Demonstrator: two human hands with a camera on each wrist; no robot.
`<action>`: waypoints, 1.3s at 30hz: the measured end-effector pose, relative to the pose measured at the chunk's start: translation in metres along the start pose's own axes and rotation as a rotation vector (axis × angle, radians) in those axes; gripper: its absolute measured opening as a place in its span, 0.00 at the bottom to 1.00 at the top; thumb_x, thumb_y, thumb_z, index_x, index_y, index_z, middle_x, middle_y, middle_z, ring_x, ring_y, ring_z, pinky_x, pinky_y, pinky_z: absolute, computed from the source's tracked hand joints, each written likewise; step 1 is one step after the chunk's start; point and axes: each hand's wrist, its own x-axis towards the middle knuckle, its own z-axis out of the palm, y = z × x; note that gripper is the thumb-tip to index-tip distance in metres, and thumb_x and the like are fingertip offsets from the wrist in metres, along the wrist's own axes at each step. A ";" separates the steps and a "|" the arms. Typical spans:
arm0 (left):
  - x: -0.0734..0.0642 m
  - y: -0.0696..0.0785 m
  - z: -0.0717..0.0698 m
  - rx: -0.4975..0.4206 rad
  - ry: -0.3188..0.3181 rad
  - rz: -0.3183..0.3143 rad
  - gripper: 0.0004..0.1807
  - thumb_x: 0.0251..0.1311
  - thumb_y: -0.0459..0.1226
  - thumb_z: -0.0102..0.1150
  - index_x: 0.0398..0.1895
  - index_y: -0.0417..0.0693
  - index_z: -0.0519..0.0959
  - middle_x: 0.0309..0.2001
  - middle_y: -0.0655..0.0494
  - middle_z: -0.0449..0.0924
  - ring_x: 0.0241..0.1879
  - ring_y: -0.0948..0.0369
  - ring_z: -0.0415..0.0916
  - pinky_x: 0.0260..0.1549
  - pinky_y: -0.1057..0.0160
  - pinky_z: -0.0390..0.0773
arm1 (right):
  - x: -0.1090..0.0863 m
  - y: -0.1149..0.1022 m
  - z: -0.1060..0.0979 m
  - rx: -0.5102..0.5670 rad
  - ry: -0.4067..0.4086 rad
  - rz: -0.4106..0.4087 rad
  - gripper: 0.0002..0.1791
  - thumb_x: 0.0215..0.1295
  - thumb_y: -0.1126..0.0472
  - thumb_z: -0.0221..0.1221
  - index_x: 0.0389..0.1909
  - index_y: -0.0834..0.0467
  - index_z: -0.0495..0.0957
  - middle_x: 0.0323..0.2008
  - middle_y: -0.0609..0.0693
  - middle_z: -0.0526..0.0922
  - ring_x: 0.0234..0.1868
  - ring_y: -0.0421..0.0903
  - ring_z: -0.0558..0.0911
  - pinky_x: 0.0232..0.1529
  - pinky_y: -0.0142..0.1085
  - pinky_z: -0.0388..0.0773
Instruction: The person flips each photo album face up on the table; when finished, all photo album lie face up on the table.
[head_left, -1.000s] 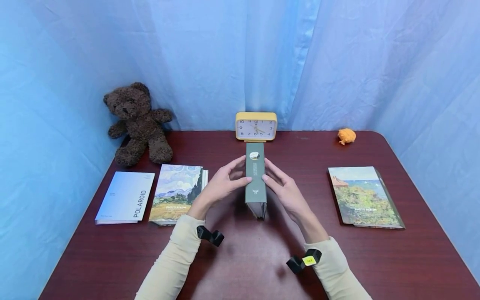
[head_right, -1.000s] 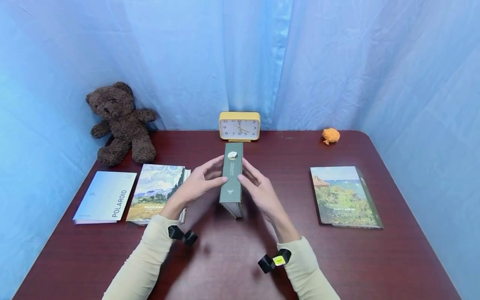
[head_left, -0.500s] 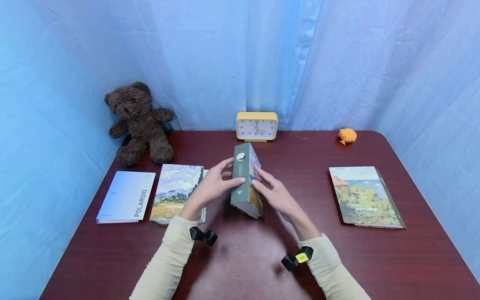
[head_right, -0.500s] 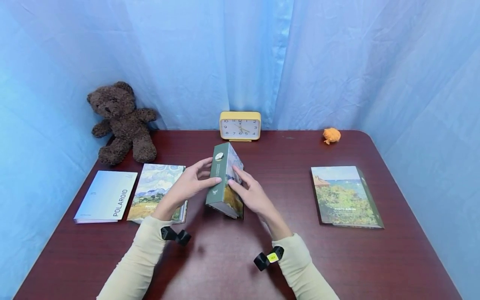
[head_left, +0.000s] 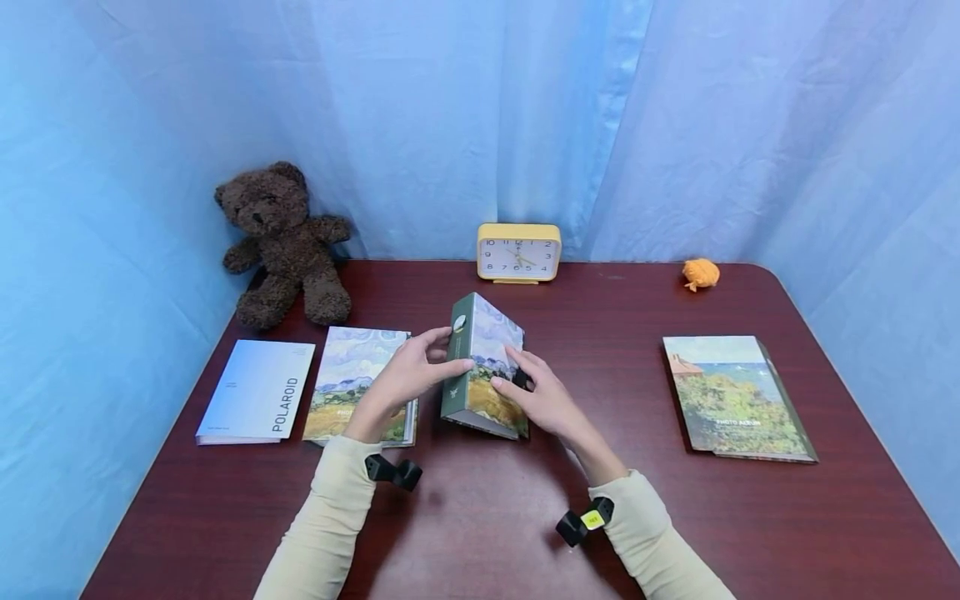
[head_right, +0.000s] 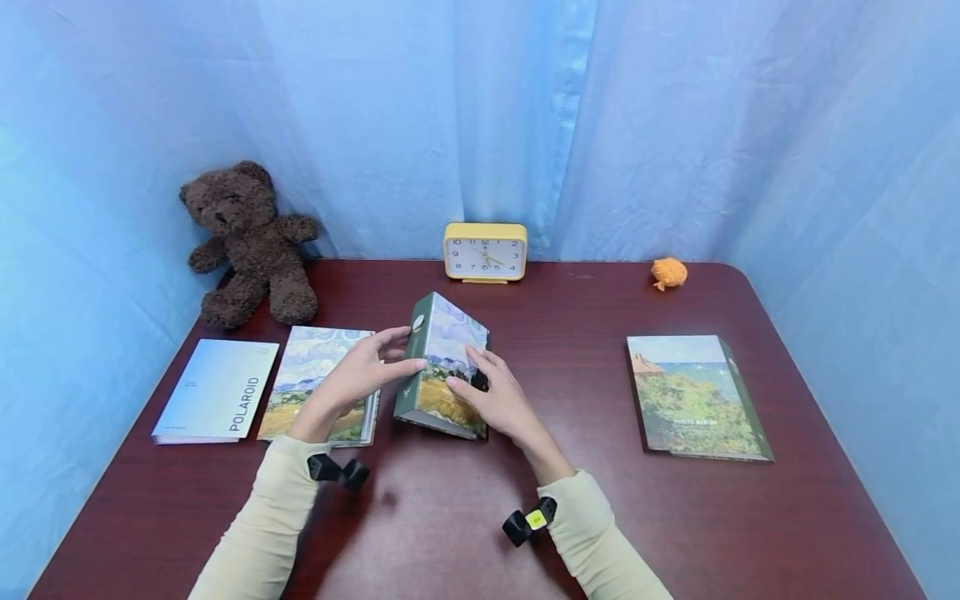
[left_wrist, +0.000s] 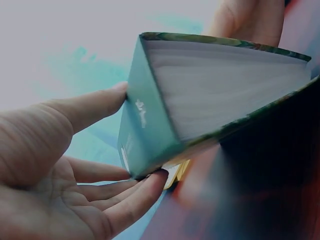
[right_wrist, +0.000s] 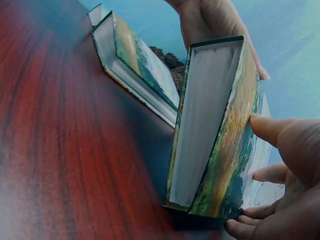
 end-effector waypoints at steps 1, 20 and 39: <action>-0.001 -0.001 -0.001 0.005 -0.006 0.002 0.45 0.55 0.53 0.66 0.73 0.52 0.58 0.59 0.47 0.75 0.59 0.54 0.73 0.55 0.50 0.75 | 0.000 0.000 0.000 -0.007 0.000 0.004 0.38 0.65 0.47 0.59 0.73 0.51 0.58 0.73 0.63 0.52 0.72 0.60 0.57 0.68 0.53 0.60; -0.008 -0.027 0.008 -0.010 -0.031 0.022 0.37 0.62 0.48 0.60 0.73 0.58 0.58 0.66 0.42 0.68 0.65 0.50 0.68 0.58 0.48 0.72 | -0.004 0.009 0.003 -0.185 -0.003 0.006 0.42 0.63 0.40 0.58 0.74 0.48 0.55 0.75 0.60 0.43 0.73 0.62 0.52 0.66 0.63 0.56; -0.004 -0.033 0.015 0.215 0.025 0.027 0.34 0.66 0.42 0.55 0.73 0.49 0.57 0.61 0.41 0.73 0.63 0.48 0.68 0.61 0.48 0.68 | -0.006 0.016 0.013 -0.258 0.051 -0.046 0.42 0.62 0.42 0.60 0.73 0.51 0.57 0.75 0.61 0.43 0.73 0.62 0.52 0.66 0.59 0.59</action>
